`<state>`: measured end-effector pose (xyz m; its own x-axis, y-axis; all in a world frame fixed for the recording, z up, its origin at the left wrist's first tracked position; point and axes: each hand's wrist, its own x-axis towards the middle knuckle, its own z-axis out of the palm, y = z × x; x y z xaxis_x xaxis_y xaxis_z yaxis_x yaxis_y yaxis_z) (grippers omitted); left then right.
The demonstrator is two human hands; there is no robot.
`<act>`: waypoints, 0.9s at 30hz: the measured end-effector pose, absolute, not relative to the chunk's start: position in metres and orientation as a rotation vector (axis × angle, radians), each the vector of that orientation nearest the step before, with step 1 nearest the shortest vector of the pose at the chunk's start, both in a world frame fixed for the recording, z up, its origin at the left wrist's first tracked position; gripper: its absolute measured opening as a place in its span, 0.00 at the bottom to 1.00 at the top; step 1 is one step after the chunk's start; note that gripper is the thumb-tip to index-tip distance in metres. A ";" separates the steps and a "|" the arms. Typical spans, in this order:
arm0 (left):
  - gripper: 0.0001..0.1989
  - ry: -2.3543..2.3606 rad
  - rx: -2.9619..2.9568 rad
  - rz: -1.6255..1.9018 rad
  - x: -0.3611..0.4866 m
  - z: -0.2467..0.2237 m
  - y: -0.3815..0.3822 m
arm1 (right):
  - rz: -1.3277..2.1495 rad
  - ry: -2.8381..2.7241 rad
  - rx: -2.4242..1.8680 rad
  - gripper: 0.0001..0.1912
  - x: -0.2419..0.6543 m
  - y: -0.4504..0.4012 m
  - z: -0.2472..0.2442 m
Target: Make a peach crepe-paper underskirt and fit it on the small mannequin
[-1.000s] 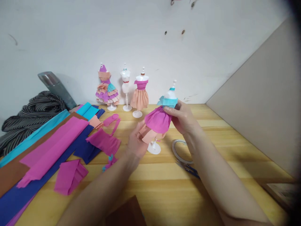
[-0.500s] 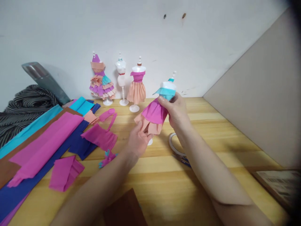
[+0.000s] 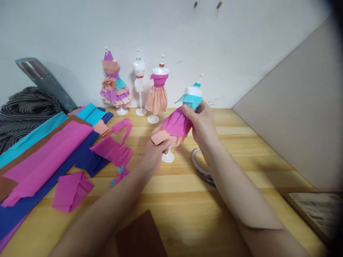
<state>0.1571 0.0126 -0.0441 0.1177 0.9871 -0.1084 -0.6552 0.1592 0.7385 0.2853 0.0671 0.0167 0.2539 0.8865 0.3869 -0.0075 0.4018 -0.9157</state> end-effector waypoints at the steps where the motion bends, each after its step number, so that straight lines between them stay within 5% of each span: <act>1: 0.09 0.692 0.596 1.315 0.156 -0.045 0.015 | 0.769 -1.161 -0.965 0.20 0.285 0.067 0.017; 27: 0.16 0.587 0.626 1.130 0.146 -0.055 0.023 | 1.024 -1.130 -0.818 0.18 0.301 0.065 0.020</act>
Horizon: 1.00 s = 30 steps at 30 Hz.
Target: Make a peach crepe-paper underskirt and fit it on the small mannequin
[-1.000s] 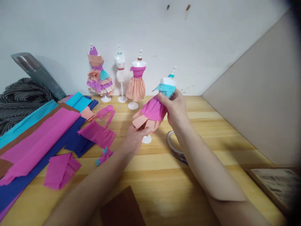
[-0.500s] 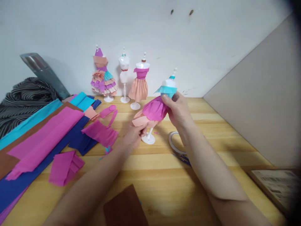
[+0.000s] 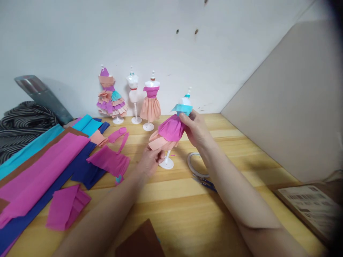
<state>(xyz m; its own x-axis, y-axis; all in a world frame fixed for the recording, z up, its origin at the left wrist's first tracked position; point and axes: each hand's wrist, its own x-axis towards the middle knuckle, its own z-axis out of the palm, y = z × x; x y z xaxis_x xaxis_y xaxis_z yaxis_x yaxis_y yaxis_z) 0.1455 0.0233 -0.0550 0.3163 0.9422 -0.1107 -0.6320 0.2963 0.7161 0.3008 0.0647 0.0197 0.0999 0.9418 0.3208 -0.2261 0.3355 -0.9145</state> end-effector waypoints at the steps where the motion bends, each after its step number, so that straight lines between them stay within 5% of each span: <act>1: 0.16 0.587 0.624 1.128 0.145 -0.056 0.024 | 1.046 -1.150 -0.817 0.17 0.302 0.064 0.021; 19: 0.21 0.579 0.619 1.112 0.148 -0.043 0.018 | 0.926 -1.173 -0.925 0.18 0.297 0.056 0.030; 30: 0.13 0.607 0.666 1.183 0.153 -0.036 0.015 | 0.870 -1.142 -1.031 0.18 0.296 0.056 0.027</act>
<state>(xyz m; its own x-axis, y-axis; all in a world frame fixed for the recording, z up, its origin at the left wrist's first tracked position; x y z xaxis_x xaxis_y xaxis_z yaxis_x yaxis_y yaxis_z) 0.1534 0.0152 -0.0362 0.2674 0.9603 -0.0799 -0.6253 0.2360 0.7438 0.2957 0.0563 0.0268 0.2111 0.9333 0.2904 -0.0324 0.3036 -0.9522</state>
